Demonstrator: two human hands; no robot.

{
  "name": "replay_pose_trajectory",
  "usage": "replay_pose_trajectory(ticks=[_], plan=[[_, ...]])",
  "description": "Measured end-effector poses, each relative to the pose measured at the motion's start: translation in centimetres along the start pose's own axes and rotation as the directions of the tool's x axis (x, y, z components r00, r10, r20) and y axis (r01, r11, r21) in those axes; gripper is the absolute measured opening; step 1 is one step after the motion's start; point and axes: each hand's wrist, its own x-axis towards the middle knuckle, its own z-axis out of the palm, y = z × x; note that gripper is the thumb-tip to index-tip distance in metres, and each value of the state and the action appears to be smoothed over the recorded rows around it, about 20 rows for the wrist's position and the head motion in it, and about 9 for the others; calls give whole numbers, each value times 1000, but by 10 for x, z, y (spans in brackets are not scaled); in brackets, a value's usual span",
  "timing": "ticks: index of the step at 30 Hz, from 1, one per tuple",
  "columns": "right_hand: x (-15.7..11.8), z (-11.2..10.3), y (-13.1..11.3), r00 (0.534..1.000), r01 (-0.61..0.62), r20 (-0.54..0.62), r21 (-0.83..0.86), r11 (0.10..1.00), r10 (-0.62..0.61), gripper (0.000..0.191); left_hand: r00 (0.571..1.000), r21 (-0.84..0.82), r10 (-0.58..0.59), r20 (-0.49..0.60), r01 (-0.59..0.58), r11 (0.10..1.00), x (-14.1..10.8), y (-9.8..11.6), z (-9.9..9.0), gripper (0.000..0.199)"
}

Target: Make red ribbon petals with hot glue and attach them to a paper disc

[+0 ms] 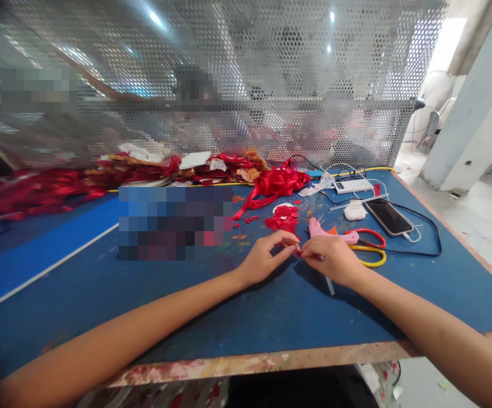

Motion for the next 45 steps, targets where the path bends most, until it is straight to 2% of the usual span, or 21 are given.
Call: replay_pose_trajectory(ticks=[5, 9, 19, 27, 32, 40, 45], plan=[[0, -1, -2, 995, -53, -90, -22, 998, 51, 13, 994, 138, 97, 42, -102, 985, 1, -1, 0, 9], [0, -1, -1, 992, -99, -78, -41, 994, 95, 13, 986, 188, 166, 32, -169, 967, -2, 0, -1, 10], [-3, 3, -3, 963, -253, -80, 37, 967, 255, 11, 985, 299, 169, 44, -175, 938, -4, 1, 0, 13], [-1, 3, -5, 961, -261, -75, 52, 964, 265, 7, 983, 303, 180, 32, -181, 936, -3, -1, 0, 16], [0, 3, -6, 940, -332, -45, 108, 937, 338, 5, 987, 346, 141, 72, -157, 925, -3, 0, -1, 13], [0, 5, -5, 974, -228, -32, -137, 964, 226, 16, 970, 441, 224, 94, -243, 864, -3, 1, 1, 8], [-1, 9, -7, 974, -228, -25, -198, 953, 227, 17, 957, 451, 281, 67, -280, 847, -3, 1, 2, 8]])
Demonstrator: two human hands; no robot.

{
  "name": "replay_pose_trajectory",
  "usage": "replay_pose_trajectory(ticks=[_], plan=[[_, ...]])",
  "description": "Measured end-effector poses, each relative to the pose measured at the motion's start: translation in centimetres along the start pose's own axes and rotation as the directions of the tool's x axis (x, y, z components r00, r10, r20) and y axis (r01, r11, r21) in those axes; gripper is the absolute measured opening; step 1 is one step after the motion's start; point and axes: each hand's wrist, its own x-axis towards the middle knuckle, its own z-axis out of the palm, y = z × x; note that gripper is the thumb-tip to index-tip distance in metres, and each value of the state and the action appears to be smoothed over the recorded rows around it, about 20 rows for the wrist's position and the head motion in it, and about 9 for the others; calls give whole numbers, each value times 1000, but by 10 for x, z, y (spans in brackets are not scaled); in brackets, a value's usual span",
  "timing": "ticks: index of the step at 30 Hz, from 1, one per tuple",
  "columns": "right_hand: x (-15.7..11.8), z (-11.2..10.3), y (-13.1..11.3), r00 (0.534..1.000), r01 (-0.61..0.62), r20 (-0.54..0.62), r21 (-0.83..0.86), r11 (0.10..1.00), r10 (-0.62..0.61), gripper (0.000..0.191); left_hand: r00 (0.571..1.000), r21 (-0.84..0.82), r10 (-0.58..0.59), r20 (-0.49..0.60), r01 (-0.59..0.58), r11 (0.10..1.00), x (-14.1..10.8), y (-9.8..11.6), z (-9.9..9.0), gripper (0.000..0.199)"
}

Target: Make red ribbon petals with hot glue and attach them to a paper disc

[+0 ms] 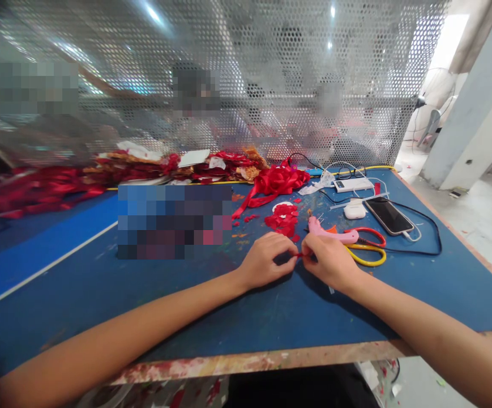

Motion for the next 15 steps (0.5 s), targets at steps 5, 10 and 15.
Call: replay_pose_trajectory(ticks=[5, 10, 15], plan=[[0, 1, -2, 999, -41, -14, 35, 999, 42, 18, 1000, -6, -17, 11, 17, 1000, -1, -1, 1, 7], [0, 1, 0, 998, -54, -17, 57, 997, 55, 17, 998, -33, -39, 40, 41, 999, 0, -2, 0, 9], [0, 0, 1, 1000, -26, 8, 41, 999, 25, 20, 997, -65, -56, 60, 60, 996, 1, -3, 0, 11]])
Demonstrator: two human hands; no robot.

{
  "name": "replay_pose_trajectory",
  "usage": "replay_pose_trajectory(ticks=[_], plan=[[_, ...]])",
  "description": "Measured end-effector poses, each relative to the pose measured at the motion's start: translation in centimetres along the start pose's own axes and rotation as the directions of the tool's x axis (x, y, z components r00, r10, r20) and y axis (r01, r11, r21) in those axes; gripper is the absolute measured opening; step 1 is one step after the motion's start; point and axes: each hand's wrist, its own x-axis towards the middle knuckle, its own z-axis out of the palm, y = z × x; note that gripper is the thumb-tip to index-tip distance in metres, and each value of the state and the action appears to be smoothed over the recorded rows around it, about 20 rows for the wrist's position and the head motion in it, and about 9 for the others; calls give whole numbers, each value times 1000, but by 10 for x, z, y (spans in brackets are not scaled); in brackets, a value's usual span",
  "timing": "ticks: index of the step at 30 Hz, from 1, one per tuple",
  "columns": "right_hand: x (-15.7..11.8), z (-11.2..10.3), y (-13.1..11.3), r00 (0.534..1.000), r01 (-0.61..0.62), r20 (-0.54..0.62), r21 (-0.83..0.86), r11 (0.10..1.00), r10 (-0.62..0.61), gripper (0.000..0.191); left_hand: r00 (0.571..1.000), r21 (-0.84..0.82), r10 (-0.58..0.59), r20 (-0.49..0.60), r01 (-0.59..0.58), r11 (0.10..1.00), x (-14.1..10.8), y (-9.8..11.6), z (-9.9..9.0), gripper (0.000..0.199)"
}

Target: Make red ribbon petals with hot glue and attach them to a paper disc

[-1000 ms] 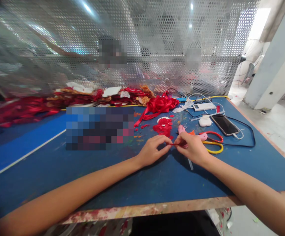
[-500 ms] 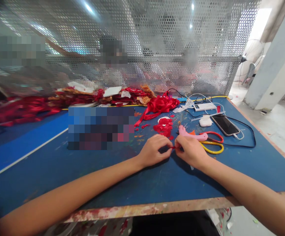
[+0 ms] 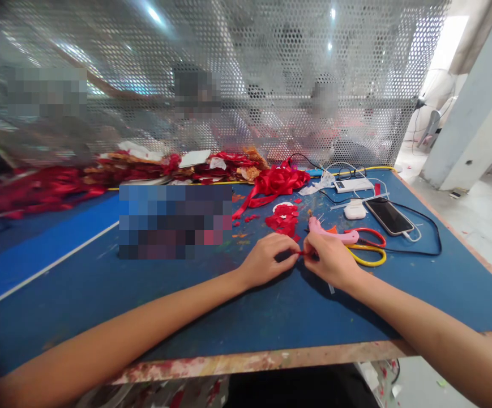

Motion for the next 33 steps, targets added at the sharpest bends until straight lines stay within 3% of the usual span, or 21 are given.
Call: replay_pose_trajectory(ticks=[11, 33], plan=[[-3, 5, 0, 995, 67, 81, -118, 991, -57, 20, 997, 107, 81, -6, -80, 991, 1, 1, 2, 6], [-1, 3, -2, 992, 119, 47, -92, 989, -115, 21, 998, 81, 62, -19, -60, 995, -1, 1, 2, 7]])
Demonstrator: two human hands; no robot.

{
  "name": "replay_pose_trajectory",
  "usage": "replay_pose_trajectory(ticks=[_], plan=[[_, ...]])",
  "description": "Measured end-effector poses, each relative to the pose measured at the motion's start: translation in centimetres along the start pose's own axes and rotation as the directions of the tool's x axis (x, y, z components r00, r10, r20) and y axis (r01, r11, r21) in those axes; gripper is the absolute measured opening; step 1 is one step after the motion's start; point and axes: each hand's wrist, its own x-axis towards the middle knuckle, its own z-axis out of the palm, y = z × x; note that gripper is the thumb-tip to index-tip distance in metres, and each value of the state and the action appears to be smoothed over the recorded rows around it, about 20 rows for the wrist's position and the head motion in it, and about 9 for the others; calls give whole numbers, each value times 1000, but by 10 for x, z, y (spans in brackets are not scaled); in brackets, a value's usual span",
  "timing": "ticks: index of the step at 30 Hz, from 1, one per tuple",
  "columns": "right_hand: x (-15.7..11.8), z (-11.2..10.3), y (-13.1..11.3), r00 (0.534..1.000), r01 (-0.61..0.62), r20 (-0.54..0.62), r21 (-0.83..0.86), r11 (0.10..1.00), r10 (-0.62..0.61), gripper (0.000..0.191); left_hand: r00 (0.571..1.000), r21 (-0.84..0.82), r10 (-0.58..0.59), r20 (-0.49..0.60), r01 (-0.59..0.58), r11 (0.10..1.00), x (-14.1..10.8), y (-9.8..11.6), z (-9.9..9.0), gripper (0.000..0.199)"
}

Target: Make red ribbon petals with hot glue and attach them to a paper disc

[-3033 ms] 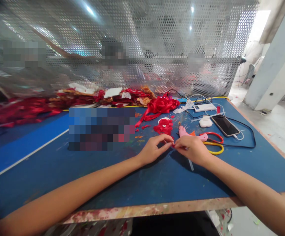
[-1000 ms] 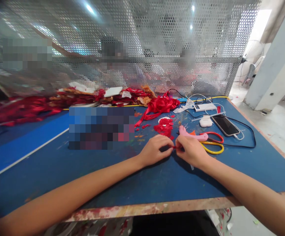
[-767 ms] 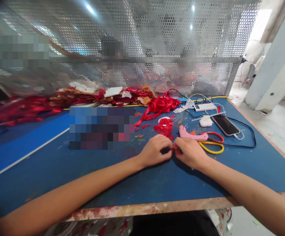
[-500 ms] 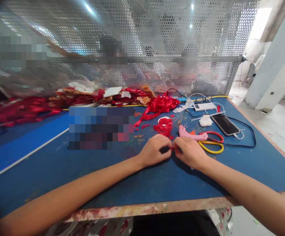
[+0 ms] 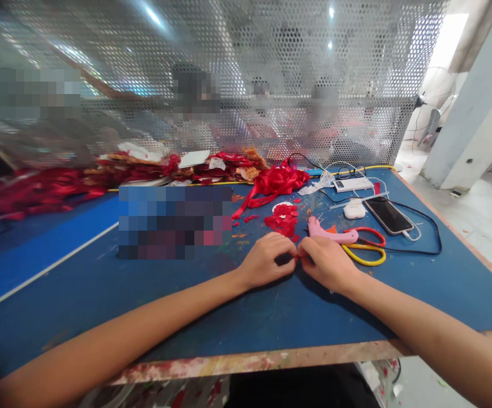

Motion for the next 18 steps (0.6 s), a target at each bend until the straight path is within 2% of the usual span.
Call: replay_pose_trajectory(ticks=[7, 18], plan=[[-1, 1, 1, 1000, -3, 0, 11, 1000, 3, 20, 999, -5, 26, -24, -26, 1000, 0, 0, 0, 7], [-2, 2, 2, 1000, 2, 0, 18, 1000, -2, 21, 1000, 17, 10, 17, -11, 1000, 1, 0, 0, 7]])
